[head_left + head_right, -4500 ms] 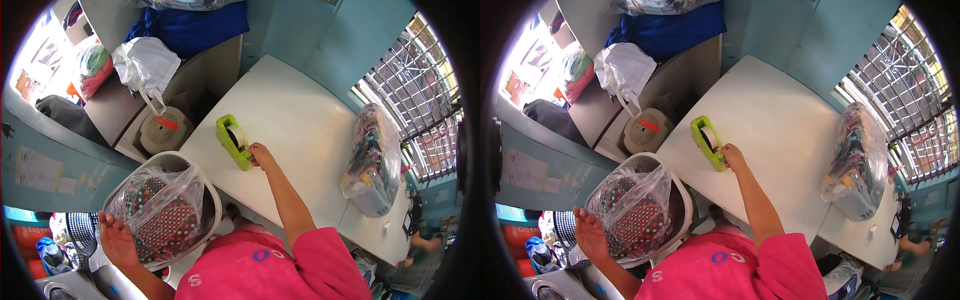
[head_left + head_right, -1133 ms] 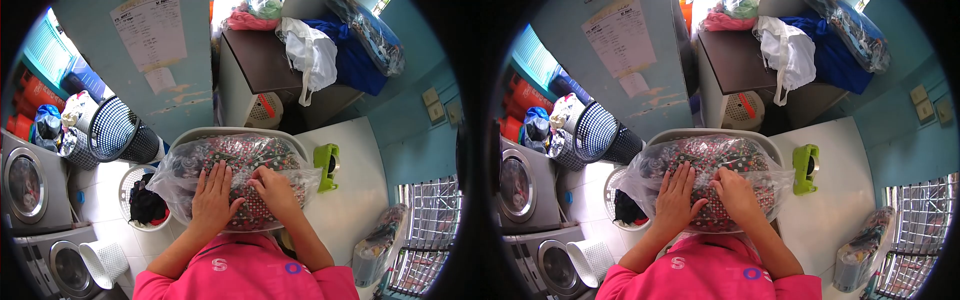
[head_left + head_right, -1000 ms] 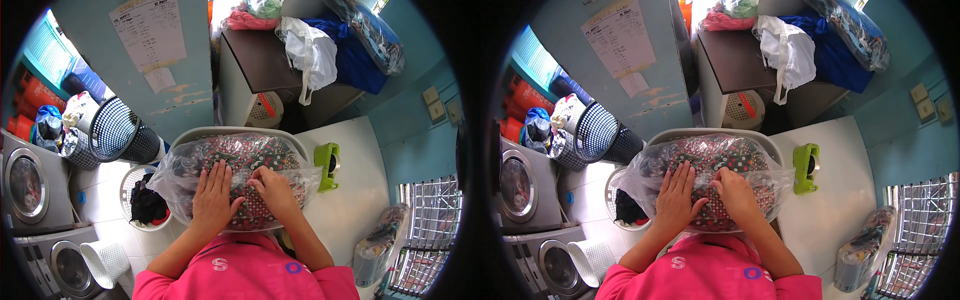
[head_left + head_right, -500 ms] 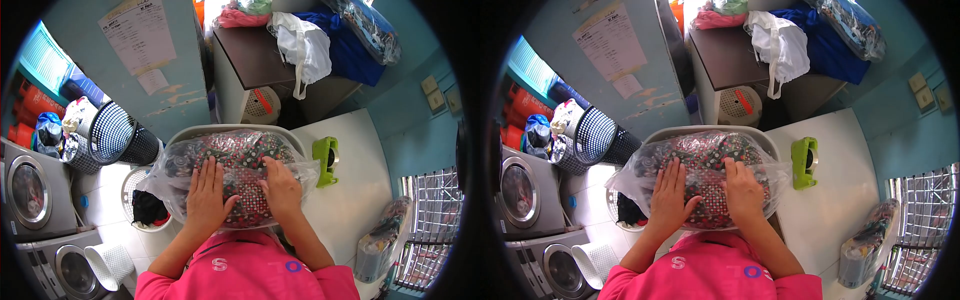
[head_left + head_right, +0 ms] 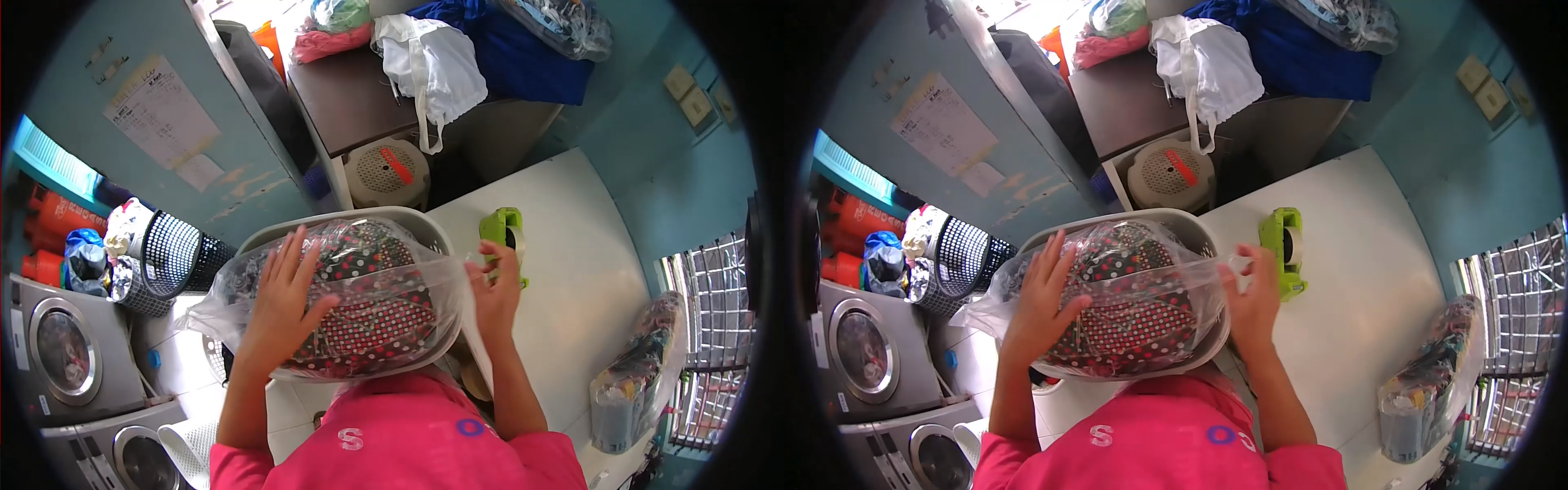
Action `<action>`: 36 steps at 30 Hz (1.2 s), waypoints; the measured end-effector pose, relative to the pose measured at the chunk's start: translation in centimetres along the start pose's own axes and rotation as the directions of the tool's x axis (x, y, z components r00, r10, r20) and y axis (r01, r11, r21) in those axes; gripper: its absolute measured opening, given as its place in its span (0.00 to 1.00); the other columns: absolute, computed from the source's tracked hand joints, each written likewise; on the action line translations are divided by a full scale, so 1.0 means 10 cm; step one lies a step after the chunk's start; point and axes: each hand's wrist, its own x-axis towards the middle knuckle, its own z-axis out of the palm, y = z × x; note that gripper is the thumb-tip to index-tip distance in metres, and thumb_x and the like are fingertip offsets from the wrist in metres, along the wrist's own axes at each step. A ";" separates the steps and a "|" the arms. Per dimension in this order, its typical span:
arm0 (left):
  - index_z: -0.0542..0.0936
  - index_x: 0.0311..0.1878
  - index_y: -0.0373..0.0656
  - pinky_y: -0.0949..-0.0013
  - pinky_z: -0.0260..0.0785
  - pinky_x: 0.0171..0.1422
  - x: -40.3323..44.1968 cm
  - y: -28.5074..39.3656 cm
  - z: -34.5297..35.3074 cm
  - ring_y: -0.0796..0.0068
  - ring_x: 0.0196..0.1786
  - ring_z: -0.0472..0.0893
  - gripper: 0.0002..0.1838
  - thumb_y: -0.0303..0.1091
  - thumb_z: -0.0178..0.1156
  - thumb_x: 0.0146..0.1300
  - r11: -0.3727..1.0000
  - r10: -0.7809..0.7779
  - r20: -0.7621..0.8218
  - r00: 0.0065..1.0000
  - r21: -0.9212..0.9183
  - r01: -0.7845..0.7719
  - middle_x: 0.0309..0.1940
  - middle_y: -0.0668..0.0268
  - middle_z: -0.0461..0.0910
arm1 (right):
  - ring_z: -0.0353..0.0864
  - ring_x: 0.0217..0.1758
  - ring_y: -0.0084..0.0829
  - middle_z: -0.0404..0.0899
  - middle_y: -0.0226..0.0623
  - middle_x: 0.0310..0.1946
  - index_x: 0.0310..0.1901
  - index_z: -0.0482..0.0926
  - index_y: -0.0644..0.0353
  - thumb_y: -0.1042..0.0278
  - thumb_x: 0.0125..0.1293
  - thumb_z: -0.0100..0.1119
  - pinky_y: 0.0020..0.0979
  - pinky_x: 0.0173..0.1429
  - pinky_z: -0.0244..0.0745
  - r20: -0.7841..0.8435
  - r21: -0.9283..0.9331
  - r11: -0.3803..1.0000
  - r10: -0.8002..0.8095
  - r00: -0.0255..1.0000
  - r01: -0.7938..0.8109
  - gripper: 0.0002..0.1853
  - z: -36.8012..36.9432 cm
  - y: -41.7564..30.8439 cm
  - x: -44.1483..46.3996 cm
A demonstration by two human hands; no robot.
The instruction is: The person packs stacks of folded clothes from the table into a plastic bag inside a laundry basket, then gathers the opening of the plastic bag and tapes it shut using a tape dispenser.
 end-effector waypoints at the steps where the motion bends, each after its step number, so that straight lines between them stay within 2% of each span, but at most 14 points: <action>1: 0.59 0.63 0.37 0.55 0.43 0.70 0.15 0.10 -0.09 0.55 0.68 0.54 0.34 0.46 0.55 0.58 0.994 0.111 -0.020 0.994 -0.009 -0.111 0.66 0.52 0.54 | 0.71 0.36 0.29 0.72 0.35 0.41 0.48 0.70 0.59 0.63 0.56 0.60 0.27 0.39 0.69 0.028 0.167 0.966 0.197 0.980 -0.199 0.19 -0.05 0.16 0.04; 2: 0.62 0.62 0.38 0.55 0.46 0.69 0.32 0.19 -0.14 0.54 0.67 0.57 0.31 0.44 0.54 0.59 0.975 0.223 -0.042 0.974 -0.018 -0.223 0.64 0.53 0.57 | 0.70 0.35 0.25 0.71 0.34 0.42 0.51 0.68 0.60 0.59 0.56 0.61 0.24 0.35 0.69 0.089 0.316 0.867 0.378 0.921 -0.386 0.23 -0.07 0.29 0.08; 3: 0.62 0.62 0.38 0.55 0.46 0.69 0.50 0.29 -0.16 0.54 0.67 0.57 0.31 0.44 0.54 0.59 0.976 0.219 -0.042 0.975 -0.007 -0.219 0.64 0.53 0.57 | 0.70 0.35 0.25 0.71 0.34 0.42 0.51 0.68 0.60 0.59 0.56 0.61 0.24 0.35 0.69 0.093 0.326 0.864 0.375 0.923 -0.384 0.23 -0.07 0.43 0.08; 5: 0.66 0.59 0.40 0.58 0.52 0.67 0.88 0.48 -0.16 0.56 0.64 0.61 0.26 0.43 0.53 0.61 0.865 0.457 -0.054 0.888 -0.207 -0.457 0.62 0.55 0.62 | 0.68 0.34 0.19 0.67 0.28 0.40 0.56 0.62 0.54 0.50 0.57 0.57 0.19 0.23 0.63 0.428 0.440 0.612 0.500 0.753 -0.657 0.28 -0.03 0.64 0.09; 8: 0.64 0.61 0.43 0.62 0.52 0.67 1.32 0.64 -0.02 0.60 0.64 0.62 0.25 0.42 0.52 0.62 0.802 0.537 0.137 0.832 -0.390 -0.453 0.62 0.59 0.63 | 0.68 0.33 0.18 0.67 0.29 0.40 0.57 0.61 0.56 0.49 0.57 0.56 0.16 0.18 0.59 0.637 0.386 0.439 0.509 0.579 -0.811 0.30 -0.01 0.67 0.10; 11: 0.64 0.60 0.42 0.61 0.53 0.66 1.51 0.75 0.14 0.60 0.63 0.63 0.25 0.43 0.50 0.63 0.783 0.552 0.227 0.802 -0.471 -0.406 0.61 0.59 0.64 | 0.67 0.29 0.17 0.69 0.31 0.38 0.58 0.58 0.58 0.49 0.54 0.61 0.17 0.17 0.56 0.722 0.395 0.328 0.466 0.511 -0.858 0.35 0.09 0.64 0.08; 14: 0.65 0.60 0.43 0.61 0.52 0.66 1.49 0.71 0.33 0.60 0.63 0.62 0.25 0.44 0.49 0.63 0.787 0.578 0.260 0.773 -0.429 -0.444 0.60 0.58 0.65 | 0.67 0.28 0.15 0.68 0.30 0.39 0.57 0.58 0.57 0.52 0.53 0.63 0.16 0.17 0.54 0.782 0.447 0.291 0.332 0.528 -0.846 0.35 0.15 0.56 0.10; 19: 0.63 0.60 0.34 0.58 0.46 0.69 1.32 0.43 0.62 0.54 0.64 0.61 0.41 0.63 0.51 0.55 0.764 0.609 0.182 0.772 -0.396 -0.509 0.57 0.47 0.66 | 0.63 0.19 0.11 0.69 0.22 0.23 0.40 0.71 0.55 0.65 0.56 0.62 0.15 0.16 0.52 0.737 0.491 0.208 0.417 0.531 -0.846 0.13 0.17 0.31 0.11; 21: 0.63 0.60 0.33 0.57 0.45 0.70 1.28 0.33 0.76 0.54 0.64 0.61 0.44 0.64 0.52 0.52 0.748 0.610 0.172 0.774 -0.447 -0.490 0.57 0.46 0.66 | 0.61 0.15 0.10 0.66 0.20 0.17 0.33 0.73 0.55 0.70 0.59 0.59 0.15 0.16 0.52 0.558 0.689 0.210 0.456 0.693 -0.693 0.05 0.18 0.21 0.11; 25: 0.61 0.60 0.31 0.56 0.41 0.71 1.13 0.40 0.87 0.55 0.65 0.61 0.53 0.70 0.55 0.43 0.747 0.649 0.231 0.725 -0.375 -0.549 0.57 0.45 0.65 | 0.58 0.12 0.11 0.66 0.21 0.17 0.31 0.71 0.53 0.72 0.60 0.57 0.16 0.13 0.49 0.442 0.799 0.193 0.455 0.773 -0.570 0.05 0.20 0.04 0.08; 28: 0.61 0.60 0.32 0.54 0.39 0.72 1.09 0.42 0.92 0.61 0.66 0.59 0.55 0.69 0.59 0.38 0.792 0.596 0.365 0.715 -0.411 -0.451 0.59 0.50 0.65 | 0.62 0.19 0.11 0.66 0.21 0.18 0.33 0.72 0.55 0.72 0.61 0.56 0.14 0.21 0.57 0.380 0.836 0.199 0.460 0.802 -0.511 0.03 0.29 -0.03 0.10; 30: 0.62 0.60 0.34 0.54 0.38 0.72 1.06 0.45 0.92 0.62 0.65 0.60 0.54 0.68 0.61 0.37 0.800 0.584 0.376 0.720 -0.420 -0.429 0.59 0.53 0.65 | 0.63 0.23 0.12 0.66 0.22 0.19 0.33 0.71 0.57 0.72 0.62 0.55 0.16 0.28 0.61 0.190 0.840 0.408 0.397 0.898 -0.358 0.03 0.44 -0.08 0.14; 34: 0.67 0.56 0.35 0.55 0.41 0.70 1.07 0.47 0.94 0.61 0.61 0.65 0.46 0.60 0.64 0.37 0.794 0.560 0.367 0.743 -0.495 -0.354 0.53 0.52 0.71 | 0.64 0.27 0.13 0.68 0.24 0.22 0.32 0.70 0.59 0.73 0.61 0.55 0.18 0.32 0.62 0.262 0.810 0.439 0.322 0.910 -0.389 0.04 0.52 -0.12 0.20; 36: 0.72 0.51 0.41 0.56 0.45 0.68 1.10 0.48 0.90 0.63 0.57 0.69 0.36 0.56 0.63 0.43 0.778 0.576 0.415 0.704 -0.543 -0.317 0.48 0.56 0.74 | 0.64 0.28 0.13 0.70 0.25 0.23 0.31 0.70 0.60 0.73 0.60 0.56 0.18 0.32 0.62 0.269 0.670 0.630 0.287 0.920 -0.392 0.05 0.50 -0.16 0.24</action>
